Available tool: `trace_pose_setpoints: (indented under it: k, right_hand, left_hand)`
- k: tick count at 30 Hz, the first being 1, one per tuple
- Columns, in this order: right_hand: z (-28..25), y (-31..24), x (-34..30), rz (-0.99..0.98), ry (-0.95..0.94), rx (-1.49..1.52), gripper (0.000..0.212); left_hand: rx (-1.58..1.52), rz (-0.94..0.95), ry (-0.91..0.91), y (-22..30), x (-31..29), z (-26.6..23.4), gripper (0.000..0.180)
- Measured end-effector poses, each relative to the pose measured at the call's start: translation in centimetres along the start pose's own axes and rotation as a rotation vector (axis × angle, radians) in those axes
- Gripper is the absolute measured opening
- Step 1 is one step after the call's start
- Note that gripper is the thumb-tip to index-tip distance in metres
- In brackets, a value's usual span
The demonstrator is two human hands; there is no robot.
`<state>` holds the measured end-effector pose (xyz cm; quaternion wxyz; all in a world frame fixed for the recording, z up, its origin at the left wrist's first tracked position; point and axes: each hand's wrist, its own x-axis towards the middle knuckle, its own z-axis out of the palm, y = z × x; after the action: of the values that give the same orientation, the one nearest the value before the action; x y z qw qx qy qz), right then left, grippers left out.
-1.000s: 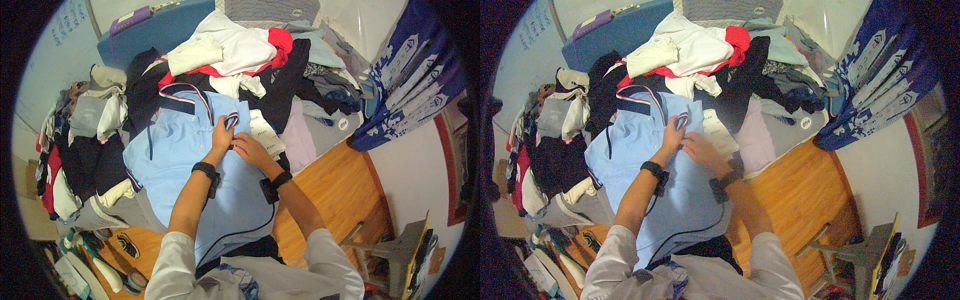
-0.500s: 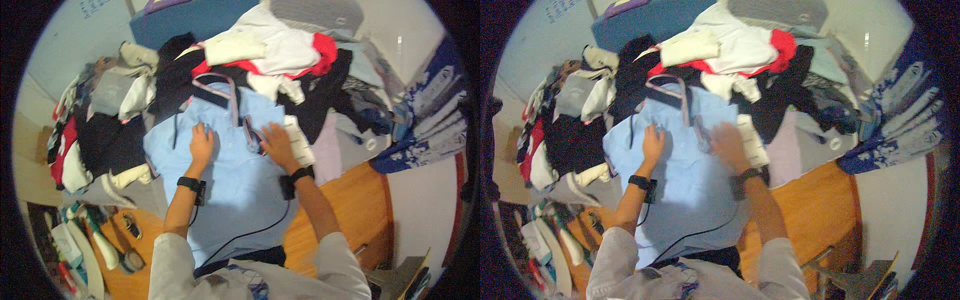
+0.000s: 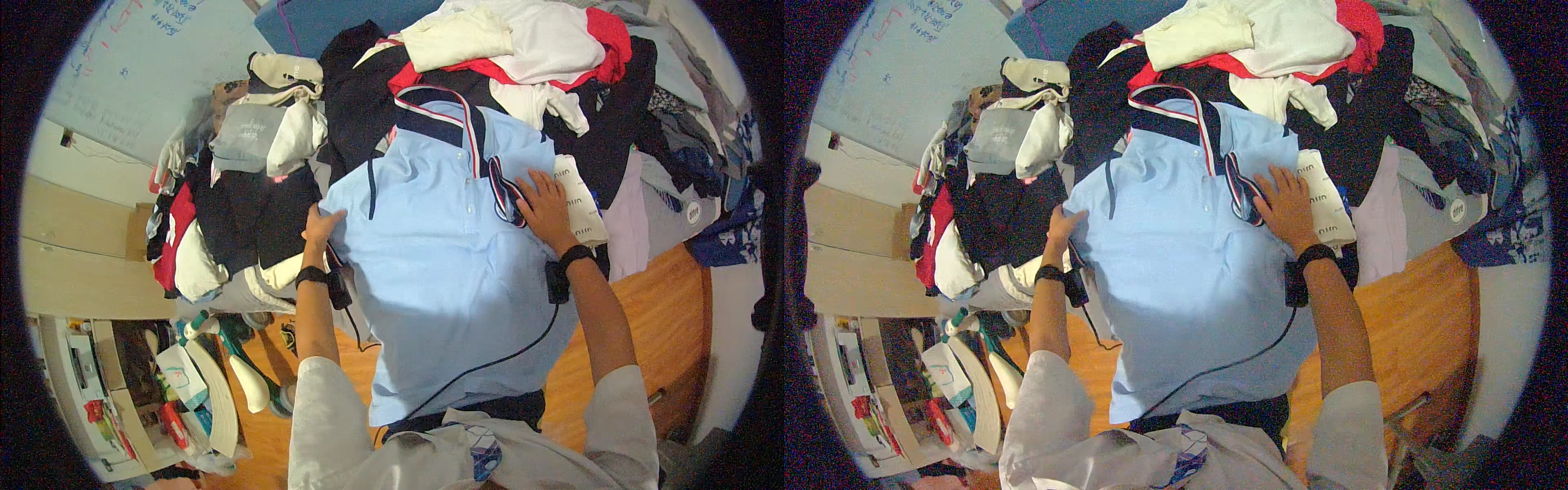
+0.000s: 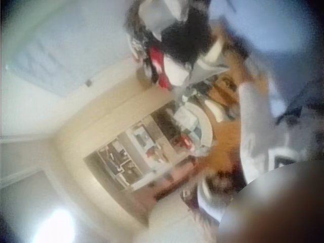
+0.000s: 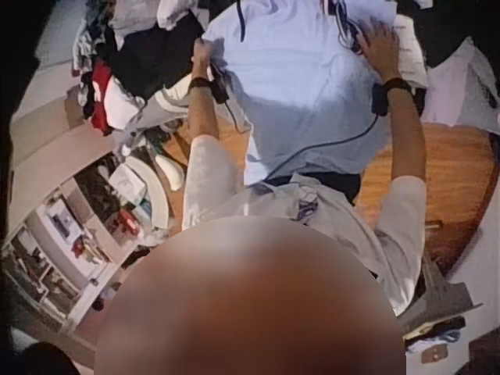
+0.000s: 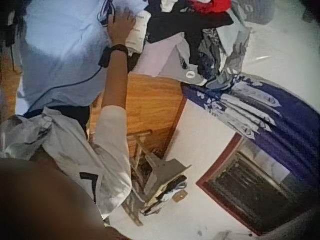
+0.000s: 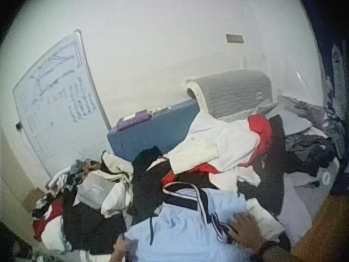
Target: The person folds a light blue polo shirt on a wooden table. They smooth the fabric, fold the sleeves inward, fold the shirt in half, and then fold it again into a compact rectangle. The folded shirt is placed on a pile of other clothes.
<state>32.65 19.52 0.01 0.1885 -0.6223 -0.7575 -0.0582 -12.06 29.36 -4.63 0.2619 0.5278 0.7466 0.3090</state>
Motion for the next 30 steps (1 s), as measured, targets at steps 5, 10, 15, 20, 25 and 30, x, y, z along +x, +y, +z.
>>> trace_pose_setpoints:
  k: [5, 10, 15, 20, 25, 30]
  right_hand:
    - [0.2, 0.1, 0.2, 0.041, -0.027, 0.013, 0.038]
    - [0.3, 0.0, 0.2, 0.055, -0.036, 0.012, 0.037]
    - [0.1, 0.0, 0.2, 0.028, 0.004, 0.014, 0.037]
    - [-0.1, -0.1, 0.2, 0.054, -0.026, 0.021, 0.037]
    - [-0.2, -0.1, 0.2, 0.061, -0.027, 0.051, 0.036]
    - [-0.2, 0.1, 0.2, 0.044, 0.011, 0.083, 0.036]
  left_hand:
    - [-0.065, 0.059, -0.271, 1.7, 0.9, -2.3, 0.025]
    - [-0.606, -0.068, -0.446, 2.5, -0.2, -4.3, 0.028]
    - [0.529, 0.288, 0.088, 5.3, -2.2, -3.2, 0.046]
    - [0.489, 0.924, 0.019, 10.5, -3.4, 1.3, 0.04]
    - [0.737, 0.956, 0.03, 12.3, -1.9, 3.9, 0.012]
    - [0.623, 0.184, 0.562, 9.6, 1.8, -0.7, 0.028]
